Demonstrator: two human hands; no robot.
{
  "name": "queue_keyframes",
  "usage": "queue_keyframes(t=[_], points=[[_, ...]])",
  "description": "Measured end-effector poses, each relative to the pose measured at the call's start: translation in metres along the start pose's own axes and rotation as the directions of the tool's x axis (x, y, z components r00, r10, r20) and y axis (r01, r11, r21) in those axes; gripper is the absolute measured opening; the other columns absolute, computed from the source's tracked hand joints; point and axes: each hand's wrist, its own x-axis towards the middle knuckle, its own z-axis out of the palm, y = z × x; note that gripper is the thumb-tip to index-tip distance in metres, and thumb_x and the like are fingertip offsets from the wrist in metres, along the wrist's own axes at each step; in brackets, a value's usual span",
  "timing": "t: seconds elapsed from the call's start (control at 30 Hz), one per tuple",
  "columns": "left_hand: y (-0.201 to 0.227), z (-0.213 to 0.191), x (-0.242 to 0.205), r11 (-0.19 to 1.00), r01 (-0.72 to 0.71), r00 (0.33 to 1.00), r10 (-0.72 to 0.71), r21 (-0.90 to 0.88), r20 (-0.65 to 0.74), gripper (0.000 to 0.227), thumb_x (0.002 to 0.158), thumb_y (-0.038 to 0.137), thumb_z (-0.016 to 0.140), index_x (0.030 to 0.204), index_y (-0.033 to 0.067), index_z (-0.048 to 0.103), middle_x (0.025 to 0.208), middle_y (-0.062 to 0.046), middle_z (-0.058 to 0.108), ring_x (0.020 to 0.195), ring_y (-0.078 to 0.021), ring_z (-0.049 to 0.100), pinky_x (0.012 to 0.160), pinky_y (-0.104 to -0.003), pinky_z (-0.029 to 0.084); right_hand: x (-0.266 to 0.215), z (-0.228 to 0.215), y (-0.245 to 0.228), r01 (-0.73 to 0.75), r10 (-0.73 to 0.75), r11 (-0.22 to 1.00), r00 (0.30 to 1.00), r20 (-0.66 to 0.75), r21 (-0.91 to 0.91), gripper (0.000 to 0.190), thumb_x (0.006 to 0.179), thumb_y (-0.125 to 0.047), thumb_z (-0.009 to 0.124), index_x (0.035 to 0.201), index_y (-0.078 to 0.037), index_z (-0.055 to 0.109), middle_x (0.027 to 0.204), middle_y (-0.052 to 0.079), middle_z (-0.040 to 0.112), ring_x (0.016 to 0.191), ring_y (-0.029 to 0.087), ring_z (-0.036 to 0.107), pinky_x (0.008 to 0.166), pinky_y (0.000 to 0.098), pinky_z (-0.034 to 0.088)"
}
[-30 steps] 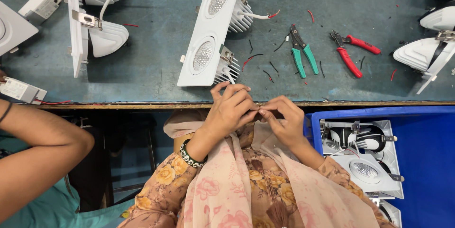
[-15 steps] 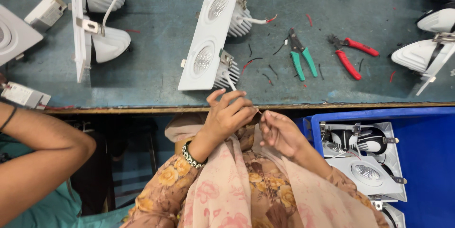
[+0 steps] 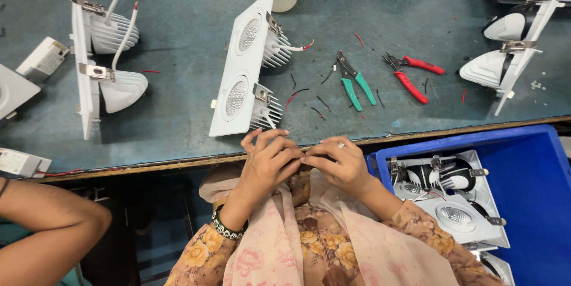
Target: The person assembles LED light fixtures by stripping wire ends and twisting them together. They handle multiple white dual-head LED units and use pliers and a screwdriver on the workbench.
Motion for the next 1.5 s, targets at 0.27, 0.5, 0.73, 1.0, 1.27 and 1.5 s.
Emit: queue_keyframes(t=[0.27,0.5,0.73,1.0,1.27,1.5], points=[[-0.001,0.001,0.006,0.995,0.031,0.998,-0.026,-0.095,0.053,0.012,0.082,0.024,0.080,0.092,0.0213,0.073,0.102,0.006,0.065,0.121,-0.0205,0.056,0.106,-0.053,0.027,-0.008,0.006,0.005,-0.093,0.096,0.994,0.995,-0.043,0.065,0.012,0.081,-0.010,0.079,0.091,-0.015,0.074,0.093,-0.003,0.072,0.085,0.018,0.069,0.089,0.0382,0.055],[-0.002,0.005,0.009,0.997,0.007,0.999,-0.004,-0.077,0.035,0.013,0.083,0.024,0.081,0.092,0.0197,0.072,0.101,0.006,0.065,0.121,-0.0204,0.057,0.107,-0.052,0.027,-0.018,0.015,-0.004,-0.420,0.438,0.877,0.899,-0.028,0.232,0.007,0.083,-0.014,0.079,0.087,-0.012,0.074,0.090,0.002,0.073,0.087,0.021,0.067,0.081,0.0335,0.049],[0.001,0.003,0.007,1.000,0.007,1.000,-0.007,-0.029,0.004,0.016,0.082,0.025,0.082,0.093,0.0201,0.071,0.102,0.007,0.065,0.121,-0.0207,0.056,0.107,-0.052,0.027,-0.014,0.020,-0.011,-0.477,0.504,0.834,0.864,-0.029,0.278,0.011,0.087,-0.017,0.078,0.087,-0.009,0.071,0.087,0.004,0.072,0.082,0.022,0.067,0.079,0.0342,0.048],[0.002,0.002,0.006,0.998,-0.048,0.999,0.048,0.044,-0.005,0.015,0.083,0.024,0.081,0.093,0.0217,0.071,0.103,0.009,0.065,0.122,-0.0178,0.056,0.110,-0.050,0.026,-0.022,0.022,-0.010,-0.541,0.545,0.796,0.836,0.067,0.272,0.016,0.095,-0.018,0.069,0.089,-0.004,0.065,0.078,0.007,0.067,0.071,0.023,0.063,0.065,0.0342,0.049],[-0.003,0.002,0.001,0.998,-0.053,0.999,0.052,0.034,0.011,0.016,0.082,0.023,0.081,0.094,0.0214,0.071,0.104,0.008,0.064,0.122,-0.0188,0.055,0.108,-0.050,0.026,-0.054,0.050,0.009,-0.709,0.619,-0.084,0.514,0.594,0.700,0.021,0.102,-0.023,0.059,0.094,-0.004,0.056,0.071,0.005,0.063,0.056,0.015,0.062,0.053,0.0279,0.052],[0.001,-0.002,0.008,0.999,-0.035,0.999,0.034,0.028,0.006,0.017,0.078,0.024,0.080,0.093,0.0221,0.071,0.102,0.009,0.065,0.120,-0.0190,0.056,0.106,-0.051,0.026,-0.057,0.053,0.009,-0.711,0.640,-0.058,0.513,0.573,0.701,0.021,0.102,-0.024,0.062,0.096,-0.004,0.058,0.073,0.004,0.063,0.060,0.013,0.062,0.057,0.0273,0.053]])
